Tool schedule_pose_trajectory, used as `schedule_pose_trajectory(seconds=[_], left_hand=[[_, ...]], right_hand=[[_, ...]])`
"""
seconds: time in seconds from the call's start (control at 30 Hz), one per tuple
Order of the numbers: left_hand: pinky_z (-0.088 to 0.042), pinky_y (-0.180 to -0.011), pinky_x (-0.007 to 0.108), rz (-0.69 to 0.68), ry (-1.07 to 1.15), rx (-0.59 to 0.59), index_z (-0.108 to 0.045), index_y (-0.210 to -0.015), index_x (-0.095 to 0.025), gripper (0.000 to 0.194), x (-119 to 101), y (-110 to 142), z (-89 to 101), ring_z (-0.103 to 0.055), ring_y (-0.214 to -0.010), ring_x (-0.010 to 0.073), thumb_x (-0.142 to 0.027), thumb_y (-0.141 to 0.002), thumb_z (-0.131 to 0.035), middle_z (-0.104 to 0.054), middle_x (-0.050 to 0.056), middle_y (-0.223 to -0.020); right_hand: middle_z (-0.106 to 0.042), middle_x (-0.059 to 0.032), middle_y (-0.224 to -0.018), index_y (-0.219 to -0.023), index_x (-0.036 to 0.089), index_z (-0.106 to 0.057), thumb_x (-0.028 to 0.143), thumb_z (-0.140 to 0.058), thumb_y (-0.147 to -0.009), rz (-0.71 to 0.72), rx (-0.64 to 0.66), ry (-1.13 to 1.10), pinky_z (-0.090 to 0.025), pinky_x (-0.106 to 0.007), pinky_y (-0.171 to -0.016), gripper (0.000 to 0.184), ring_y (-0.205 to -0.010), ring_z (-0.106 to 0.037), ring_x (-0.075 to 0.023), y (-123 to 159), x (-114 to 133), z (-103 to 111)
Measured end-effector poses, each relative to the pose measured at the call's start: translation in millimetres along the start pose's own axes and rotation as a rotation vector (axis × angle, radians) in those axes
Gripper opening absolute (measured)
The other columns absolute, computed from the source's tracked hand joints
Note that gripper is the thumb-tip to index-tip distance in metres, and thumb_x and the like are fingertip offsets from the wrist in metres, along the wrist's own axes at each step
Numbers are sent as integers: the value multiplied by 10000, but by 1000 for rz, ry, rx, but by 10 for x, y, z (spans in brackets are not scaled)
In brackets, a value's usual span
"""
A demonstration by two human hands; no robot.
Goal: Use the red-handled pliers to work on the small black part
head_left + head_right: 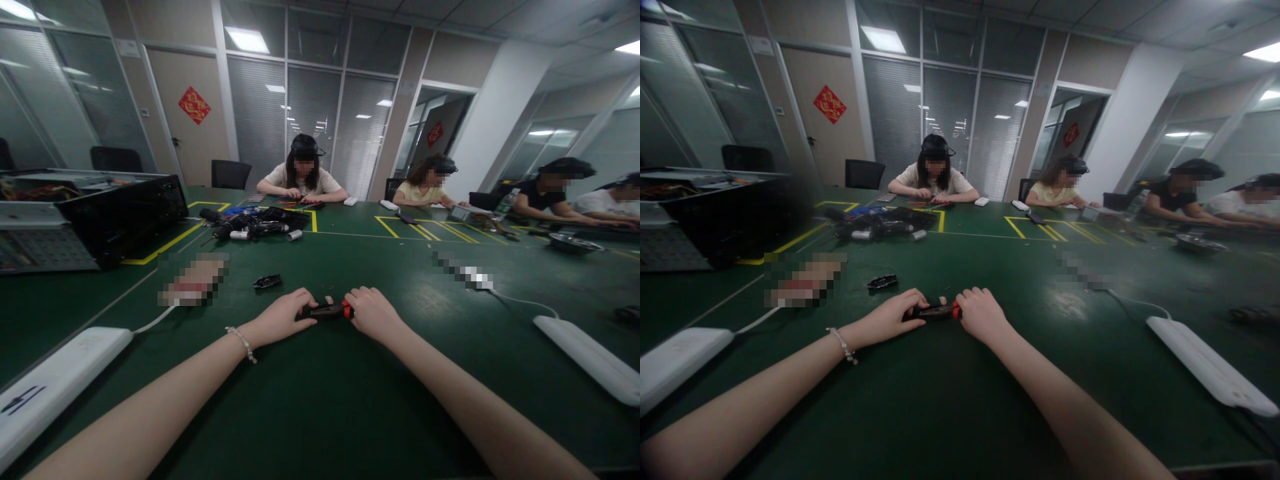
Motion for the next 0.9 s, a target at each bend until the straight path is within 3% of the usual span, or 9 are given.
schedule_pose_trajectory(seconds=[0.9], left_hand=[[-409,-642,260,1,-1,4,-501,-987,-206,252,9,1,-9,-504,-733,146,-328,-772,-546,-481,25,-992]], right_hand=[[-593,-64,-893,-895,154,-575,191,-518,-711,13,-35,18,-364,-302,-707,196,-816,-511,-191,5,-5,29]])
Point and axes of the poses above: each hand's wrist, its own y-axis away from the middle knuckle, its own z-axis out of the back of the hand, x = y × z, the point moved 6 cm from there along -y, towards the middle knuckle
